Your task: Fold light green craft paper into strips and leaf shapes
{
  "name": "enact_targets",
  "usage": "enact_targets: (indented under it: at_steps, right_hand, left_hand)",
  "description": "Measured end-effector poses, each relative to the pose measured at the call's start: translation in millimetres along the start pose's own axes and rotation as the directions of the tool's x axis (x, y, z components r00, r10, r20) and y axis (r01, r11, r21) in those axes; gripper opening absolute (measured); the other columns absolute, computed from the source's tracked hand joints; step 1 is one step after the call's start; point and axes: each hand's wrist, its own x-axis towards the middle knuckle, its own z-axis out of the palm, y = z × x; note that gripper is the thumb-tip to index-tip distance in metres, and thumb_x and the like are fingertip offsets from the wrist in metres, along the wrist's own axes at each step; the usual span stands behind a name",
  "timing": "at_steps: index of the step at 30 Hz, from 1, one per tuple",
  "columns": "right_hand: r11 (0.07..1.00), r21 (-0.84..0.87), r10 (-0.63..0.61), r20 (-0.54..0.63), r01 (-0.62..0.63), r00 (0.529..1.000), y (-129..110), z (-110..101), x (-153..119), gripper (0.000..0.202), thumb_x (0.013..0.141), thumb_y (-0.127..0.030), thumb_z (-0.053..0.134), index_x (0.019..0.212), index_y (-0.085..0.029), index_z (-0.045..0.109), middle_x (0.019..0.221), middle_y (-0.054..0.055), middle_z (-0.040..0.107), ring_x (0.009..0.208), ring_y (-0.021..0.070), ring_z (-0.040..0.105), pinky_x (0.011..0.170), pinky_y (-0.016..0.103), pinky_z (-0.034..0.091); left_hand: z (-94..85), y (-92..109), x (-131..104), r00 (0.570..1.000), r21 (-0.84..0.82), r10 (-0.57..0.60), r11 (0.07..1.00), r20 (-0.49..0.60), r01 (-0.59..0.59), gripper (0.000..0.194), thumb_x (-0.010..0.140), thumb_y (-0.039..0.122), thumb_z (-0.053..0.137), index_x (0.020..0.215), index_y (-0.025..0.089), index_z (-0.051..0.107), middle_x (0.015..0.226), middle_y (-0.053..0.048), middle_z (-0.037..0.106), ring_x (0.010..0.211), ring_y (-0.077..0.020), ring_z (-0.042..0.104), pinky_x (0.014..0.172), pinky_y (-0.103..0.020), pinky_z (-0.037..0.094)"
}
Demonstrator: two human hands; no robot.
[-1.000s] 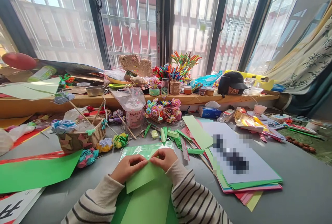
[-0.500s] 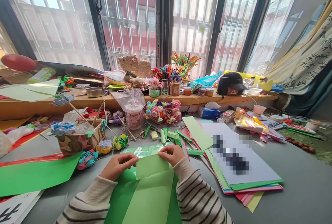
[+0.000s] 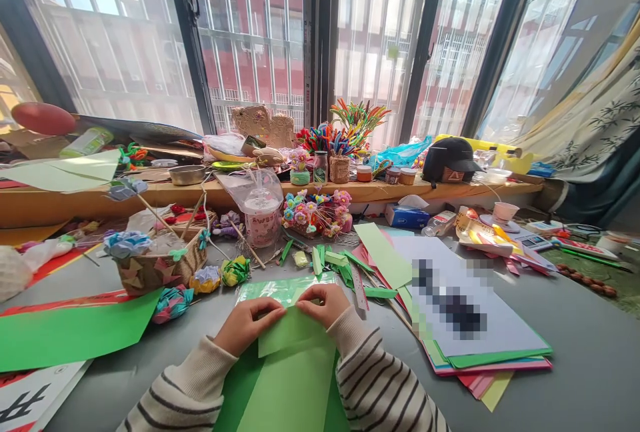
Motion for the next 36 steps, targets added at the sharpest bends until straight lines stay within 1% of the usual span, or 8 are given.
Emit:
enact_targets:
  at_steps: [3,8,14,17,22,29,32,36]
  right_hand:
    - [1.0,-0.01,-0.02,0.033,0.02,0.999,-2,4,0,0.017,0.063,-0.026,0.052,0.065,-0.013,0.063,0.062,0.004,0.062,0.06,0.0141,0.055,0.056,0.023,0.043]
    - [0.999,-0.003,0.035,0.054,-0.035,0.998,3,-1,0,0.017,0.062,-0.027,0.053,0.065,-0.013,0.062,0.057,0.003,0.061,0.054,0.0128,0.054,0.051,0.023,0.043]
    - [0.988,0.117,0.112,-0.07,-0.103,0.991,20,-25,2,0.025,0.06,-0.037,0.054,0.061,-0.012,0.059,0.053,0.003,0.059,0.047,0.0118,0.053,0.049,0.025,0.044]
    - [0.985,0.151,0.107,-0.138,-0.086,0.985,17,-25,3,0.031,0.061,-0.042,0.051,0.067,-0.012,0.058,0.059,0.005,0.061,0.054,0.0131,0.055,0.054,0.026,0.045]
    - [0.997,-0.077,0.003,-0.009,-0.004,1.0,1,1,3,0.018,0.062,-0.032,0.053,0.068,-0.016,0.062,0.063,0.003,0.061,0.057,0.0138,0.053,0.051,0.023,0.041]
    - [0.989,-0.147,0.017,-0.047,-0.024,0.999,-2,3,3,0.019,0.063,-0.03,0.052,0.063,-0.015,0.063,0.055,0.003,0.06,0.048,0.0117,0.048,0.044,0.021,0.035]
    - [0.989,-0.148,0.023,-0.06,-0.032,0.998,2,-2,3,0.017,0.062,-0.028,0.053,0.062,-0.015,0.064,0.056,0.002,0.06,0.05,0.0124,0.049,0.045,0.021,0.036]
    - [0.988,-0.147,0.033,-0.076,-0.044,0.997,5,-2,4,0.016,0.061,-0.026,0.053,0.063,-0.014,0.064,0.057,0.003,0.06,0.05,0.0132,0.05,0.045,0.022,0.036]
  left_hand:
    - [-0.6,-1,-1,0.999,0.015,0.03,0.999,0.035,-0.03,0.028,0.067,0.035,0.043,0.063,0.013,0.062,0.064,-0.005,0.062,0.063,-0.0164,0.054,0.057,-0.023,0.04]
    - [-1.8,-3,-1,1.0,-0.028,0.001,1.0,0.014,-0.001,0.027,0.065,0.035,0.045,0.061,0.015,0.063,0.063,-0.004,0.063,0.062,-0.0159,0.054,0.057,-0.022,0.041]
    - [-1.9,-16,1,0.995,-0.082,-0.06,0.995,-0.079,0.054,0.026,0.061,0.037,0.048,0.056,0.015,0.061,0.058,-0.003,0.062,0.057,-0.0152,0.053,0.053,-0.022,0.041]
    - [-1.1,-19,2,0.993,-0.09,-0.069,0.994,-0.098,0.06,0.026,0.06,0.038,0.048,0.055,0.015,0.061,0.058,-0.003,0.062,0.057,-0.0152,0.053,0.053,-0.022,0.041]
    - [-2.7,-12,0,0.997,-0.08,-0.062,0.995,-0.035,0.059,0.026,0.062,0.036,0.048,0.058,0.014,0.062,0.059,-0.003,0.062,0.058,-0.0153,0.053,0.054,-0.022,0.041]
    - [-10.8,-16,0,0.992,-0.154,-0.116,0.982,-0.047,0.108,0.028,0.062,0.038,0.048,0.061,0.014,0.061,0.059,-0.002,0.061,0.059,-0.015,0.053,0.054,-0.022,0.041]
    - [-13.9,-30,2,0.977,-0.215,-0.173,0.966,-0.127,0.143,0.03,0.059,0.041,0.049,0.059,0.012,0.059,0.05,-0.001,0.057,0.048,-0.0126,0.051,0.047,-0.022,0.041]
    - [-14.5,-35,3,0.934,-0.235,-0.212,0.961,-0.288,0.146,0.03,0.06,0.041,0.049,0.062,0.014,0.059,0.056,-0.003,0.06,0.054,-0.0146,0.055,0.054,-0.024,0.044]
